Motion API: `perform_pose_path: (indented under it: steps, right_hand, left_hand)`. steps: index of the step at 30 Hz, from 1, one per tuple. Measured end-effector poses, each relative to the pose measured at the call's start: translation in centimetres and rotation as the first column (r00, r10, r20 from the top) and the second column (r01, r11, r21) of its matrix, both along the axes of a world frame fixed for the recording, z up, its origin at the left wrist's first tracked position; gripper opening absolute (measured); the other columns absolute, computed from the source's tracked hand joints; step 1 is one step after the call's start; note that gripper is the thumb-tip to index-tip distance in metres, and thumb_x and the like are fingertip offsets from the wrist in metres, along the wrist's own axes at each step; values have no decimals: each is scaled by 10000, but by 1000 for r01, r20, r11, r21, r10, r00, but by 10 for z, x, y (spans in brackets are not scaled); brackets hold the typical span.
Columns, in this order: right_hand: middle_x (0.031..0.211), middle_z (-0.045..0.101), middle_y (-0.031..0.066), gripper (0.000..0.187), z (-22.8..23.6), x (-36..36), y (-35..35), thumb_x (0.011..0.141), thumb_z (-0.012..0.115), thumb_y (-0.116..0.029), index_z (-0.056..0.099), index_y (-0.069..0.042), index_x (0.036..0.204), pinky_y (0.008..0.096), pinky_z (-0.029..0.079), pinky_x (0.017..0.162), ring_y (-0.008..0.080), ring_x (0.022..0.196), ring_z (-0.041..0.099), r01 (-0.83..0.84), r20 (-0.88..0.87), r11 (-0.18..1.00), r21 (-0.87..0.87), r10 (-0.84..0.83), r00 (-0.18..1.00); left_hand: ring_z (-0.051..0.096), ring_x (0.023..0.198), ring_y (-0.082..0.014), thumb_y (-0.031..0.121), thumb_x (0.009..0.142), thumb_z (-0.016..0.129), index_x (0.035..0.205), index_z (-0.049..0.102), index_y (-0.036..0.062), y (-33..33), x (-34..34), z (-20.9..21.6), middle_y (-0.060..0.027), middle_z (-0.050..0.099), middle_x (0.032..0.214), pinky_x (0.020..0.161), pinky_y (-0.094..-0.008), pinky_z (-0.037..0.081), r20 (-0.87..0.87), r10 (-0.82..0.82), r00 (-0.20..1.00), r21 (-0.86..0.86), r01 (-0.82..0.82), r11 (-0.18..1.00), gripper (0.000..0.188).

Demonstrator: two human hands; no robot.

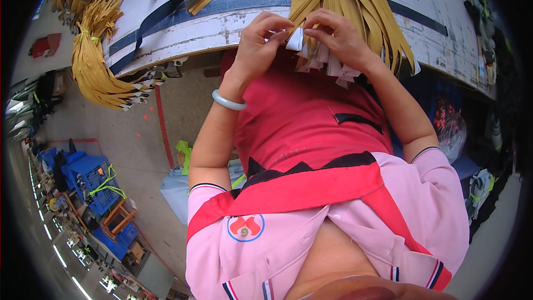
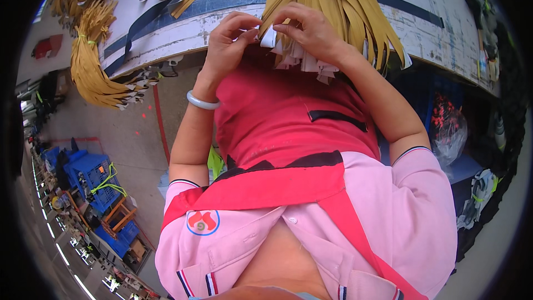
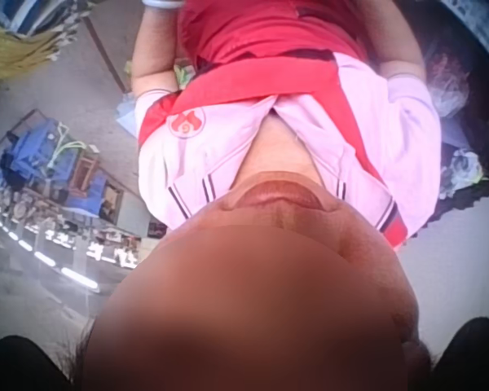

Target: Manufacturing yellow fabric straps by applying small adhesive labels or pieces to the white ends.

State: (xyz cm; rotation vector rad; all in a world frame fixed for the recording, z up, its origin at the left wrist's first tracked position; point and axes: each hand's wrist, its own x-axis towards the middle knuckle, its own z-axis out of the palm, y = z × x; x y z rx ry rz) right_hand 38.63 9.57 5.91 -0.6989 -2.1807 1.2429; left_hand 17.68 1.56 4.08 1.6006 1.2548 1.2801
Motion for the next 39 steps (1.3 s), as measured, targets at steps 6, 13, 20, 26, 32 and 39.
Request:
perform_pose_path:
  steps: [6, 13, 20, 26, 32, 39]
  right_hand:
    - [883, 588, 59, 88, 5, 1, -3, 891, 653, -57, 645, -20, 971, 270, 467, 692, 143, 771, 572, -6, 133, 999, 41, 1, 991]
    - [884, 604, 91, 109, 8, -2, -4, 884, 660, -75, 644, -9, 969, 296, 478, 707, 192, 787, 590, -22, 154, 997, 73, 11, 988]
    - [883, 629, 92, 124, 14, -6, 0, 888, 664, -101, 647, -18, 979, 306, 495, 735, 194, 808, 617, -32, 135, 998, 58, 24, 991]
    - [910, 619, 29, 102, 13, -10, 0, 921, 649, -87, 648, -38, 1011, 251, 488, 721, 100, 819, 593, -17, -111, 998, -60, 10, 994]
    - [986, 589, -5, 132, 27, -9, 9, 954, 612, -99, 611, -49, 1076, 208, 471, 730, 62, 827, 556, -73, -69, 968, -241, 58, 996]
    - [755, 614, -15, 291, 37, -4, 41, 850, 759, -295, 639, -61, 974, 227, 480, 637, 61, 700, 570, -211, 37, 891, -402, 246, 968]
  left_hand:
    - [611, 990, -343, -104, 833, 543, 1047, 661, 72, 12, -12, 10, -129, 595, 1109, 850, -390, 516, -460, 68, 885, 173, 14, 985, 301]
    - [584, 1053, -308, -21, 746, 647, 927, 664, 61, 24, -19, 3, -124, 577, 1152, 885, -380, 493, -699, -26, 715, 181, 212, 960, 200]
    - [597, 1001, -303, -5, 742, 707, 888, 677, 50, 21, -20, 14, -119, 592, 1079, 871, -363, 498, -735, -110, 669, 128, 296, 946, 159]
    - [625, 915, -246, 51, 759, 764, 863, 688, 33, 21, -12, 25, -88, 635, 969, 825, -320, 499, -228, -105, 968, 130, 137, 982, 131]
    - [595, 943, -120, -37, 830, 697, 922, 688, -3, 26, -10, 15, -41, 638, 991, 850, -271, 488, 309, -214, 927, -22, 232, 972, 99]
    - [613, 858, -103, 21, 829, 735, 922, 700, 14, 31, 1, 9, -20, 673, 902, 820, -246, 487, 572, -119, 811, -186, 270, 945, 100]
